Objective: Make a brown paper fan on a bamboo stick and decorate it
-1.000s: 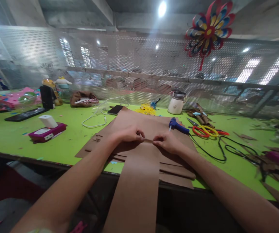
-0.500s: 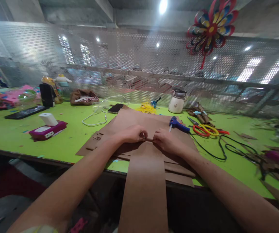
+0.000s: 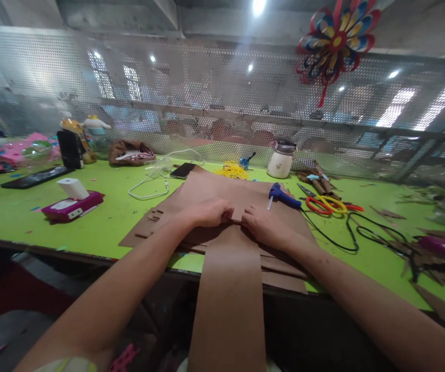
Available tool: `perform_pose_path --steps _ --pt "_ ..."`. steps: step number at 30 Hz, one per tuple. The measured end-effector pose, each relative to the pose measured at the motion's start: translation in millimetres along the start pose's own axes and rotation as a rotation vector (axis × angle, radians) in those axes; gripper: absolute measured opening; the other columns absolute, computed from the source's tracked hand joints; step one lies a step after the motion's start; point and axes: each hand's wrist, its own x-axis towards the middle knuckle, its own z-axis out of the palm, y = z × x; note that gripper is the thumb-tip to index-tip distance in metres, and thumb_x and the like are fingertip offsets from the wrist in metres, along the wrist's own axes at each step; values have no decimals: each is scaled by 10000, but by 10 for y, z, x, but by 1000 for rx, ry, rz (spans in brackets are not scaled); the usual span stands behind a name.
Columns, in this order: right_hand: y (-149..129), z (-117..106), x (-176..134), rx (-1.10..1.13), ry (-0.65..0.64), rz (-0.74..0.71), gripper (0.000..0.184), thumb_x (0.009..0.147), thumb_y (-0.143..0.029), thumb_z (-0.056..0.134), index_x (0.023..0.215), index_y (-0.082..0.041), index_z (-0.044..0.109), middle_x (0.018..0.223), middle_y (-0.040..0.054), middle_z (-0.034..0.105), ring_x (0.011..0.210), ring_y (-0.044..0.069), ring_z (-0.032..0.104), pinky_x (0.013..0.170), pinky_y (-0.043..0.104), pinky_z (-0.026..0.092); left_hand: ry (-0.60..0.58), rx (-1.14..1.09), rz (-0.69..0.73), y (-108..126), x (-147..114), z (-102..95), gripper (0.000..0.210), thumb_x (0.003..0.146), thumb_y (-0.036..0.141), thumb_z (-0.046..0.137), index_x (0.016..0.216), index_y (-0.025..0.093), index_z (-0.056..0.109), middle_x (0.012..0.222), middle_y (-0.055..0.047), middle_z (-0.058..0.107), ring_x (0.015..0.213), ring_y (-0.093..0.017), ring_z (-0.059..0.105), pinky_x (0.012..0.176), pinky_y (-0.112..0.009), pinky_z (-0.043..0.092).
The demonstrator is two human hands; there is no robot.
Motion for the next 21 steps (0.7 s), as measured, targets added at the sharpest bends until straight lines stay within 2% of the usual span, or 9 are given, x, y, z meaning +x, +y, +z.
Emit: perform_pose_path --steps 5,11,21 --pt "-60 -86 -60 -71 -5 -74 148 892 -168 447 902 -141 593 888 90 592 825 203 499 689 304 361 -32 63 9 116 -49 -69 118 697 102 489 758 170 564 734 -17 592 638 -131 462 584 -238 320" --pt "-126 -174 -105 -56 -9 -114 162 908 -191 430 924 -136 582 888 101 586 800 205 481 698 319 361 -54 129 37 231 -121 -145 83 734 150 505 791 167 563 822 -53 618 686 -147 496 612 -246 334" --pt "-141 -208 -116 -55 -10 -124 147 891 -150 432 926 -141 574 900 98 582 802 202 465 698 314 346 -73 118 25 165 -129 -120 189 716 141 497 882 178 578 887 -56 629 741 -160 516 667 -253 376"
